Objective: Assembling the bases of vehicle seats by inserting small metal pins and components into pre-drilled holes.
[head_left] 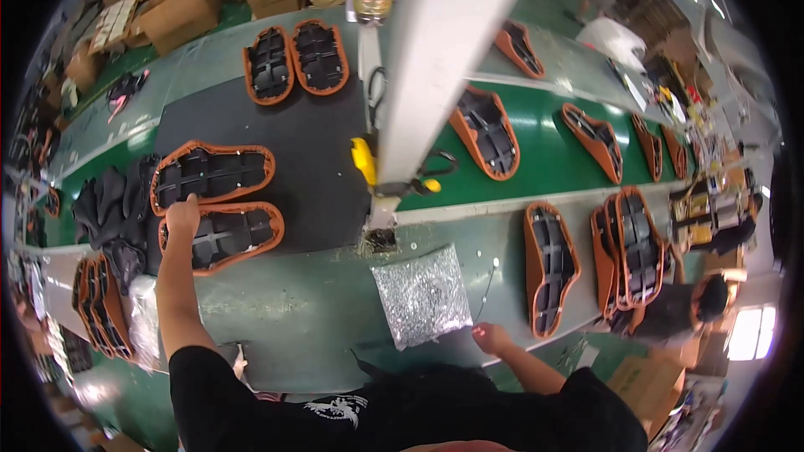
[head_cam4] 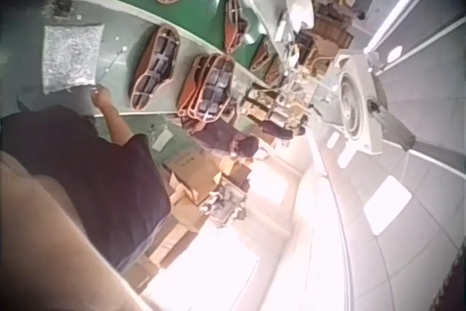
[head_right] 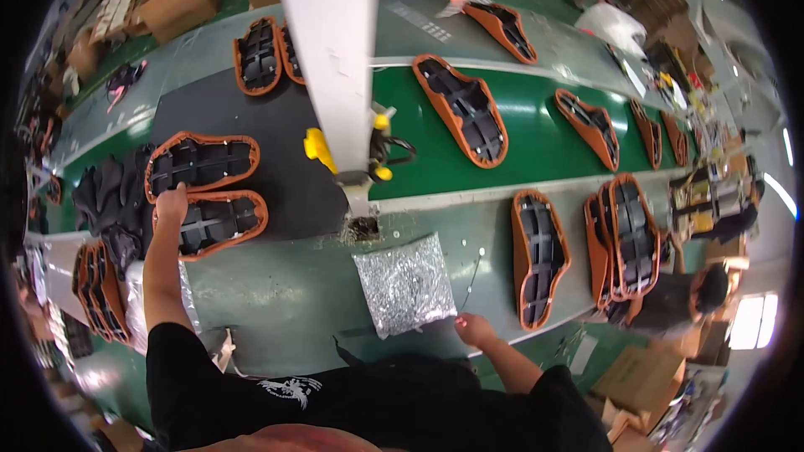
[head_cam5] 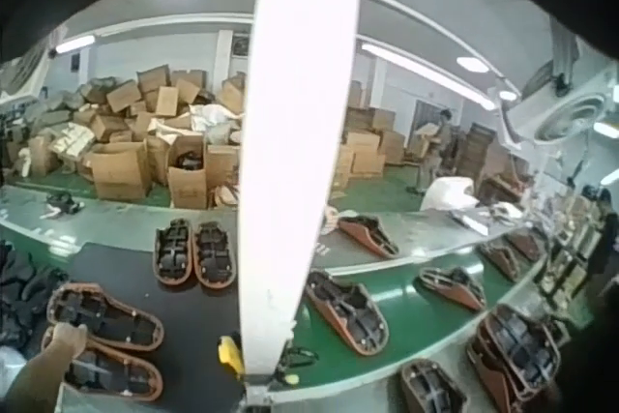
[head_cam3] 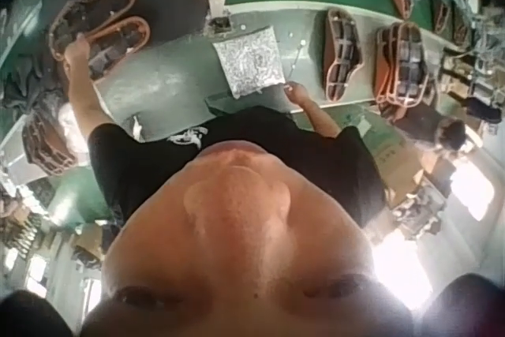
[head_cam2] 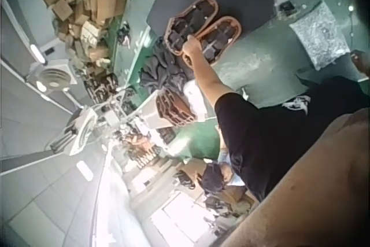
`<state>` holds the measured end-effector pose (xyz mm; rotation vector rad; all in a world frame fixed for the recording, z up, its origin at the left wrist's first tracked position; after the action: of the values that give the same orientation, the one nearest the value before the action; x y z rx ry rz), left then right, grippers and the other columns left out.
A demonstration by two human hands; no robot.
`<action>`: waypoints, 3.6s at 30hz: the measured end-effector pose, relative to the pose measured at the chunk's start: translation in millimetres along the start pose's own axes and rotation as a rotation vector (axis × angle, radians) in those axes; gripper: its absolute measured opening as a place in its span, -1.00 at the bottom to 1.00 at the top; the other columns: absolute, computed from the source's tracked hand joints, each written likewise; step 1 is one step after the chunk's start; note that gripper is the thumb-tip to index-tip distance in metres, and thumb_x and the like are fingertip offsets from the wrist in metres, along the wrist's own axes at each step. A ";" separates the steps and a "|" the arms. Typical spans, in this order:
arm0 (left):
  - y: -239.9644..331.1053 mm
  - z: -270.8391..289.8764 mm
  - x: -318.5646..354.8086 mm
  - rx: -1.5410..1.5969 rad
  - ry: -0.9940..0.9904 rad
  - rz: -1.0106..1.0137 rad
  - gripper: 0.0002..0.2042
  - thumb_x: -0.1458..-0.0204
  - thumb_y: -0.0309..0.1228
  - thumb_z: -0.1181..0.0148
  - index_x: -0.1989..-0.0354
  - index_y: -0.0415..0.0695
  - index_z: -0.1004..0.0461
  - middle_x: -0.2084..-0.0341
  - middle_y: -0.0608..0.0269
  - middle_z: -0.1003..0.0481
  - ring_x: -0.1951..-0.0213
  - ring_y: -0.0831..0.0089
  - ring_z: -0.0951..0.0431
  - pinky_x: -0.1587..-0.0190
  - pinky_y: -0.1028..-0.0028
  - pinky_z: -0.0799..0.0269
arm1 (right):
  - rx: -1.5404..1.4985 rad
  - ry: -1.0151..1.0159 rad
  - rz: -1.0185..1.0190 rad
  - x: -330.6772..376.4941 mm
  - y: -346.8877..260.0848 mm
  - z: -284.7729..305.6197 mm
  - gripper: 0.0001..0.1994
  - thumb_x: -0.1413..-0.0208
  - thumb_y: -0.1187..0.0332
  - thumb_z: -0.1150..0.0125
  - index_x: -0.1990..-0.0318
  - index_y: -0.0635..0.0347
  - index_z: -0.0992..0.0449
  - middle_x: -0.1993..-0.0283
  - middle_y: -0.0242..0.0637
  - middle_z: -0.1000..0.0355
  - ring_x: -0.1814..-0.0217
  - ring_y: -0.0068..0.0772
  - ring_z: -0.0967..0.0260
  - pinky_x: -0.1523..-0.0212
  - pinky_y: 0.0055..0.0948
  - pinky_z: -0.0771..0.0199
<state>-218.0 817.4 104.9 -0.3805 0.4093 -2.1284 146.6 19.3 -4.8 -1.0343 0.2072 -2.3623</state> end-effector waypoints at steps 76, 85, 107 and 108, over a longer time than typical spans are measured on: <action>722.1 216.9 466.6 2.619 -1.160 0.709 -0.66 -0.42 -0.27 0.19 -0.09 -0.30 -0.36 -0.01 0.06 -0.47 -0.03 0.20 -0.54 -0.13 0.14 -0.50 | 0.282 0.228 1.230 56.6 56.2 165.3 -0.86 0.08 0.44 -0.22 0.30 0.15 -0.52 0.21 -0.30 -0.42 0.05 -0.22 -0.37 -0.02 -0.27 -0.40; 712.1 197.1 406.6 2.715 -1.043 0.696 -0.75 -0.37 -0.39 0.08 -0.01 -0.32 -0.42 0.04 0.09 -0.48 0.02 0.30 -0.56 -0.05 0.23 -0.56 | 0.285 0.088 1.194 -4.6 9.5 180.3 -0.84 0.08 0.50 -0.28 0.28 0.17 -0.52 0.24 -0.23 -0.45 0.10 -0.08 -0.44 0.06 -0.17 -0.50; 706.2 169.0 418.1 2.470 -1.164 0.520 -0.80 -0.32 -0.34 -0.14 0.05 -0.22 -0.53 0.33 0.28 -0.56 0.30 0.55 -0.56 0.18 0.51 -0.54 | 0.098 0.096 0.944 -243.6 -88.4 181.3 -0.87 -0.18 0.39 -0.23 0.18 0.18 -0.63 0.17 -0.13 -0.61 0.14 -0.02 -0.56 0.07 -0.20 -0.56; 707.1 167.8 419.1 2.475 -1.148 0.521 -0.79 -0.32 -0.36 -0.13 0.03 -0.23 -0.53 0.31 0.27 -0.56 0.29 0.54 -0.56 0.17 0.51 -0.54 | 0.145 0.091 0.983 -244.0 -88.5 177.0 -0.87 -0.17 0.38 -0.23 0.19 0.15 -0.64 0.16 -0.12 -0.59 0.12 0.04 -0.54 0.05 -0.16 -0.54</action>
<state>141.5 66.4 2.9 0.1228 -2.1856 -0.3840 371.6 238.6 -6.2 -0.5481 0.4494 -1.4926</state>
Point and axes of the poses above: each hand's wrist, its own x-axis away from the middle knuckle, its own z-axis out of the back of the hand, y = z × x, the point moved 4 cm from there along -x, towards the middle knuckle
